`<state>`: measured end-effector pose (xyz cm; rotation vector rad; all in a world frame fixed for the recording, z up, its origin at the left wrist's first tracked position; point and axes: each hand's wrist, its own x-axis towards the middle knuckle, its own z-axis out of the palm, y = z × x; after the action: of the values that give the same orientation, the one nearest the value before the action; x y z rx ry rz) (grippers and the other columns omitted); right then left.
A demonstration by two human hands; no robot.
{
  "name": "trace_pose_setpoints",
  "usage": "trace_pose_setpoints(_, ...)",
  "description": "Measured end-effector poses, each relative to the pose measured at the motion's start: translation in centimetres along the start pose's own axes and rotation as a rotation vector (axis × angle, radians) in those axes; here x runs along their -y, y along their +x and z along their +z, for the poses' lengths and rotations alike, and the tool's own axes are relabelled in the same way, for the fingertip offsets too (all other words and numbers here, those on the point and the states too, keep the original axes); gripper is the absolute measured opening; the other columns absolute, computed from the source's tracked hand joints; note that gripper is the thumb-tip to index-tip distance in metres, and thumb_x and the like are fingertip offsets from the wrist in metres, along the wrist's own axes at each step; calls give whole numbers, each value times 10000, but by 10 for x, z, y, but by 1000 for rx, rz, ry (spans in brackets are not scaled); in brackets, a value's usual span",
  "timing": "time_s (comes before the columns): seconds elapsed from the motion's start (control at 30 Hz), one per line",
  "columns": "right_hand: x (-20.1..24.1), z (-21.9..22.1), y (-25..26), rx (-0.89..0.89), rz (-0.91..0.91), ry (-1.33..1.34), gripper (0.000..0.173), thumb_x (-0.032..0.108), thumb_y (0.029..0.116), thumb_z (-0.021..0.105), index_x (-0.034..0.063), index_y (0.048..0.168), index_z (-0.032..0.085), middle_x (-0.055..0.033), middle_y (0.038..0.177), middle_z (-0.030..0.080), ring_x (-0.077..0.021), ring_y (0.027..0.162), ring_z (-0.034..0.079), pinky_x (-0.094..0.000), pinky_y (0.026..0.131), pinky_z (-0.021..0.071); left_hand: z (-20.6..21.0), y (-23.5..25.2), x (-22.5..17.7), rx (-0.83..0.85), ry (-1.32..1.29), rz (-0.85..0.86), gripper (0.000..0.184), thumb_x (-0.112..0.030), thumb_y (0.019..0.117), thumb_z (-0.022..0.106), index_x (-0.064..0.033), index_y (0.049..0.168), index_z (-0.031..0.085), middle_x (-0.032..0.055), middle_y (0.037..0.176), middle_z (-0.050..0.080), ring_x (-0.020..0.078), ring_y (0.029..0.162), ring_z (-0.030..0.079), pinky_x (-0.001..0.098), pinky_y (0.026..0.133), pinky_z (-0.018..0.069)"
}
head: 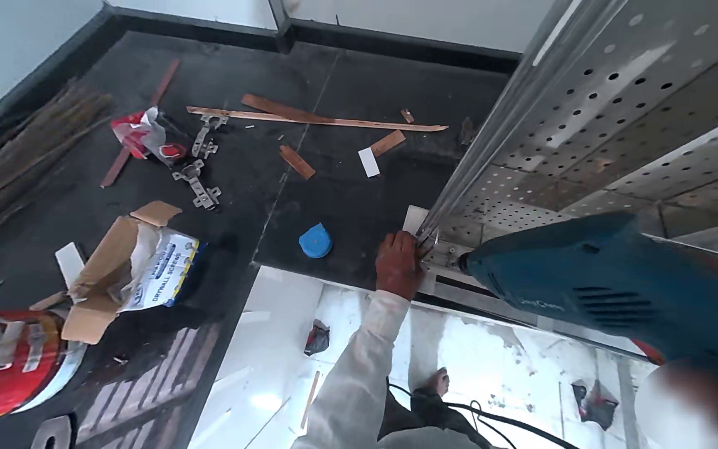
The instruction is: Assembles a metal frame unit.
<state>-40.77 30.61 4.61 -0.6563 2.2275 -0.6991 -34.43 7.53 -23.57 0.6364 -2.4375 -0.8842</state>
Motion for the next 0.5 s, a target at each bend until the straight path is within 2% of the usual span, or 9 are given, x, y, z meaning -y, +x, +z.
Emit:
trace_pose_setpoints(0.1, 14, -4, 11, 20, 42, 5, 701, 206, 900, 694, 65, 1523, 403, -113, 1074, 694, -163, 751, 688, -323, 646, 588, -1, 0, 0, 6, 9, -3, 159, -6, 880, 708, 100, 998, 696, 262, 1046, 707, 453, 1009, 681, 565, 862, 556)
trace_pose_setpoints(0.17, 17, -4, 13, 5, 73, 33, 609, 144, 905, 674, 43, 1459, 442, -117, 1034, 683, -164, 708, 680, -304, 603, 577, -1, 0, -1, 0, 8, 2, 159, -13, 879, 713, 97, 992, 696, 262, 1039, 706, 453, 999, 682, 564, 852, 557)
trace_pose_setpoints(0.23, 20, -3, 12, 18, 95, 38, 596, 108, 917, 662, 20, 1458, 429, -126, 1037, 656, -168, 716, 671, -311, 624, 578, -2, 0, -1, 5, -3, -5, 148, -2, 883, 703, 99, 990, 693, 264, 1054, 705, 454, 1011, 680, 567, 858, 554)
trace_pose_setpoints(0.3, 17, 0, 10, 16, 59, 2, 665, 152, 907, 682, 33, 1500, 405, -131, 1054, 671, -181, 745, 686, -343, 651, 593, -3, 0, -2, 27, -6, -20, 147, 19, 884, 684, 100, 1006, 693, 266, 1076, 703, 455, 1039, 672, 569, 877, 546)
trace_pose_setpoints(0.4, 10, 2, 9, 24, 20, -67, 753, 294, 909, 712, 106, 1556, 377, -135, 1084, 694, -223, 776, 702, -406, 667, 598, -2, 0, -2, 19, -4, -9, 151, -6, 897, 692, 96, 1009, 695, 262, 1063, 703, 452, 1031, 674, 570, 869, 551)
trace_pose_setpoints(0.5, 11, 2, 7, 20, 22, -87, 760, 327, 903, 716, 134, 1558, 382, -124, 1081, 699, -225, 769, 705, -412, 651, 600, -2, 0, -1, 5, -19, -1, 158, -16, 903, 689, 105, 1005, 692, 272, 1052, 703, 460, 1021, 679, 576, 860, 556)
